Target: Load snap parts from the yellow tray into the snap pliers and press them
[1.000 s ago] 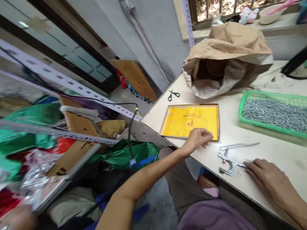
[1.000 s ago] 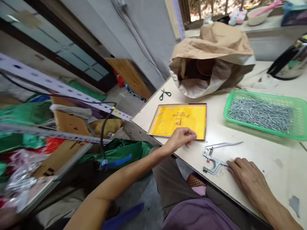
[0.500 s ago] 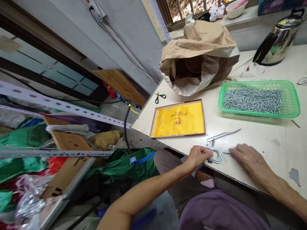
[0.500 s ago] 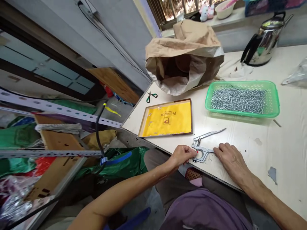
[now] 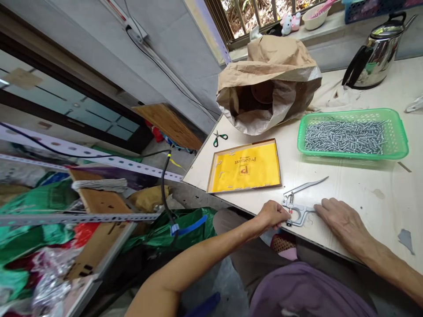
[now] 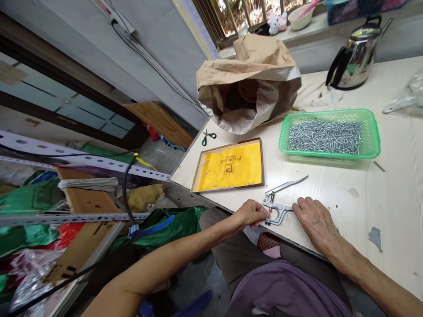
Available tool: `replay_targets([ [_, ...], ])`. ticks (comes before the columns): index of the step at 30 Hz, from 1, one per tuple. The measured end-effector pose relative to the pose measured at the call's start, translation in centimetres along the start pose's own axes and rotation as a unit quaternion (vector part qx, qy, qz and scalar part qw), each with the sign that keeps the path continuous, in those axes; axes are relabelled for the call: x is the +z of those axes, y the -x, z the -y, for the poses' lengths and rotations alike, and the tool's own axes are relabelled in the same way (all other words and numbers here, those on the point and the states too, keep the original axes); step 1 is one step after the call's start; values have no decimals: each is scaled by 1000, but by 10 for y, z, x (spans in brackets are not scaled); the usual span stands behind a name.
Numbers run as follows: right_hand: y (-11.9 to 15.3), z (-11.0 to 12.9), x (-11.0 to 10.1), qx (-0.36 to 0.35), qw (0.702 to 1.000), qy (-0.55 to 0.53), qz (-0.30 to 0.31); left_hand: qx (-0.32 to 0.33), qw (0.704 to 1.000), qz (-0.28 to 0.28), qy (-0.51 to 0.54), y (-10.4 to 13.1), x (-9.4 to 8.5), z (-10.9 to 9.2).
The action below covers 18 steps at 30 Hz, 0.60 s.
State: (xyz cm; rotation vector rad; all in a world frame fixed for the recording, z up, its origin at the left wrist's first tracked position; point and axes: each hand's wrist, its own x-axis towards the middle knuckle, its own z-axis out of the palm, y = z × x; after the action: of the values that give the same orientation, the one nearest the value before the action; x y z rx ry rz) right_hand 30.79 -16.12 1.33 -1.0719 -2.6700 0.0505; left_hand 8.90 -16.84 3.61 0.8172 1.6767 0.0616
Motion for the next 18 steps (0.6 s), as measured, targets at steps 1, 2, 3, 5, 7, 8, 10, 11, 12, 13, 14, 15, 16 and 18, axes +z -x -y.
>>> replay_targets([
  [1, 0, 1, 0, 1, 1000, 0, 0, 0, 1000, 4, -6, 0, 0, -1],
  [2, 0, 1, -1, 1, 1000, -2, 5, 1, 1000, 7, -7, 0, 0, -1],
  [3, 0, 1, -1, 2, 1000, -3, 9, 3, 1000, 10, -5, 0, -1, -1],
  [5, -1, -2, -2, 3, 1000, -16, 25, 6, 1000, 14, -1, 1, -1, -1],
  [7, -2, -11, 0, -13, 998, -41, 36, 5, 1000, 19, -3, 2, -2, -1],
  [8, -3, -17, 3, -25, 998, -50, 35, 5, 1000, 20, -3, 2, -2, -1],
  [10, -5, -32, 13, -43, 998, -47, 24, 11, 1000, 18, 1, 2, -2, -1],
  [11, -7, -39, 19, -45, 998, -38, 19, 15, 1000, 16, 4, 2, -2, 0],
  [12, -8, -47, 26, -45, 998, -27, 19, 18, 1000, 14, 5, 1, -2, 1],
  [13, -10, -53, 32, -46, 998, -19, 23, 20, 1000, 12, 7, 1, -2, 2],
  [14, -12, -58, 38, -50, 998, -14, 27, 20, 1000, 13, 6, 0, -2, 2],
  [15, -13, -62, 43, -57, 998, -9, 31, 20, 1000, 12, 4, 0, -2, 3],
  [16, -14, -65, 46, -61, 998, -4, 33, 21, 1000, 11, 2, -1, -2, 4],
  [18, -16, -67, 48, -61, 997, 2, 37, 28, 1000, 3, -1, -1, -1, 6],
])
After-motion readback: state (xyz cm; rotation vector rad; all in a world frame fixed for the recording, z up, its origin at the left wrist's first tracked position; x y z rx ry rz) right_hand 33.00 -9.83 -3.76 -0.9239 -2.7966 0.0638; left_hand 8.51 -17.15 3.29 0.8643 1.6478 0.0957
